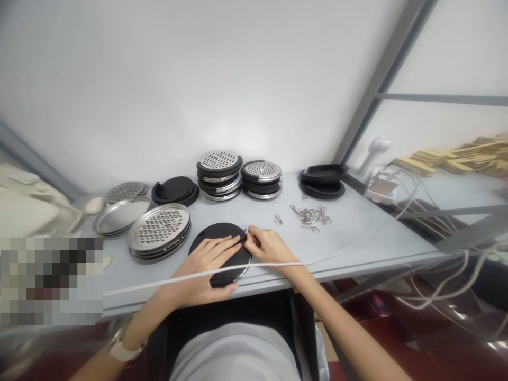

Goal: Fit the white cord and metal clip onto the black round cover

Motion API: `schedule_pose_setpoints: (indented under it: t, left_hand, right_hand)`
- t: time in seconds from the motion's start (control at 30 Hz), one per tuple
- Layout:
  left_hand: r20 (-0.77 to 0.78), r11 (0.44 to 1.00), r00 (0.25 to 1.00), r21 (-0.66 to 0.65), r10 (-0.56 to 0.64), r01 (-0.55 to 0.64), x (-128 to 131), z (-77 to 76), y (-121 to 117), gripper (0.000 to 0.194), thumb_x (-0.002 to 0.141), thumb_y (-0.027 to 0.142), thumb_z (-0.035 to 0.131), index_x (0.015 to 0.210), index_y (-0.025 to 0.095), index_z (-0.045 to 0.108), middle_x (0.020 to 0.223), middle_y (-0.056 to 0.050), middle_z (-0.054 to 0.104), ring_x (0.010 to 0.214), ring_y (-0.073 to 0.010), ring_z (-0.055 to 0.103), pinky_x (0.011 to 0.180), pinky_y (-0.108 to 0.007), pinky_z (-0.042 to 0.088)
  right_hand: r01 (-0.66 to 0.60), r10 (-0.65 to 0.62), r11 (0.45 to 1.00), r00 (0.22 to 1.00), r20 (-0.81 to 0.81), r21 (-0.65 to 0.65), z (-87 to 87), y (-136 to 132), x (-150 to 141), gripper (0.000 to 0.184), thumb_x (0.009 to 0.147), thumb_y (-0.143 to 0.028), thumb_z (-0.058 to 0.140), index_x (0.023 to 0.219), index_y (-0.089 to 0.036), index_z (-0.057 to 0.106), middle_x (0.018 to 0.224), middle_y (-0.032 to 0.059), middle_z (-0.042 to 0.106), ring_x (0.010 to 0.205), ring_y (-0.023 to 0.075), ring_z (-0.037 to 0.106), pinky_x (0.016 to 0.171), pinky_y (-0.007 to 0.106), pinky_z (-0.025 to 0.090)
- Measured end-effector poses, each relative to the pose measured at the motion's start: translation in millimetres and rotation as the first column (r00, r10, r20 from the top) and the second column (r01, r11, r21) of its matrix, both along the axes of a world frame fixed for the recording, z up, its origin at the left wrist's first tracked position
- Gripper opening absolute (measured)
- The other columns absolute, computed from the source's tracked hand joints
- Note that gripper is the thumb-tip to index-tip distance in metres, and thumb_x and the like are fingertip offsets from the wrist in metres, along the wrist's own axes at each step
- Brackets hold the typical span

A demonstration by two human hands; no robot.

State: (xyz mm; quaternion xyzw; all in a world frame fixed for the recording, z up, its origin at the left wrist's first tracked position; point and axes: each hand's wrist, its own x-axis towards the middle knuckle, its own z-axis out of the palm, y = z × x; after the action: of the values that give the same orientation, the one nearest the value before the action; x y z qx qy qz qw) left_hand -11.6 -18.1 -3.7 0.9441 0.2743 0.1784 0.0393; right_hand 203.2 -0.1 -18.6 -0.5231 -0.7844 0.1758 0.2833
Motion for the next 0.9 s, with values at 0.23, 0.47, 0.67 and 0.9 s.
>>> schedule_pose_setpoints:
  t: [0.23, 0.47, 0.67, 0.9]
  left_hand:
    - [-0.001, 1.000, 1.000, -0.001, -0.001, 0.001, 0.2, 1.3, 0.0, 0.070, 0.078, 0.043, 0.058, 0.139, 0.017, 0.035, 0.143, -0.009, 0.039, 0.131, -0.0273, 0.034, 0.106, -0.044, 0.030]
    - [-0.006, 1.000, 1.000, 0.004, 0.004, -0.004, -0.5, 0.3, -0.6, 0.070, 0.078, 0.043, 0.058, 0.140, 0.018, 0.035, 0.144, -0.009, 0.037, 0.131, -0.0277, 0.034, 0.106, -0.045, 0.030]
    - [-0.011, 1.000, 1.000, 0.008, 0.008, -0.008, 0.0, 0.3, 0.0, 0.071, 0.078, 0.044, 0.058, 0.140, 0.018, 0.034, 0.144, -0.009, 0.036, 0.131, -0.0274, 0.034, 0.106, -0.044, 0.030]
    - [-0.020, 1.000, 1.000, 0.010, 0.011, -0.011, 0.2, -0.8, -0.4, 0.071, 0.079, 0.044, 0.057, 0.141, 0.018, 0.033, 0.145, -0.008, 0.036, 0.131, -0.0279, 0.033, 0.106, -0.045, 0.030]
  right_hand:
    - [0.004, -0.004, 1.000, 0.999, 0.045, 0.017, -1.5, 2.5, -0.2, 0.020, 0.089, -0.024, 0.038, 0.069, -0.020, 0.042, 0.052, -0.0059, 0.039, 0.045, 0.0086, 0.037, 0.051, 0.021, 0.025]
    - [-0.001, 0.001, 1.000, 0.999, 0.032, 0.014, -1.7, 2.0, 0.0, 0.019, 0.087, -0.022, 0.041, 0.068, -0.020, 0.040, 0.051, -0.0066, 0.038, 0.045, 0.0075, 0.036, 0.050, 0.019, 0.025]
    - [-0.009, 0.009, 1.000, 1.000, 0.015, 0.006, -2.7, 2.3, 0.4, 0.016, 0.085, -0.020, 0.043, 0.069, -0.020, 0.041, 0.052, -0.0068, 0.040, 0.046, 0.0071, 0.036, 0.051, 0.019, 0.026]
    - [-0.012, 0.012, 1.000, 1.000, 0.003, 0.011, -2.6, 2.2, 0.8, 0.015, 0.084, -0.020, 0.044, 0.069, -0.020, 0.042, 0.053, -0.0066, 0.042, 0.046, 0.0070, 0.036, 0.051, 0.019, 0.027]
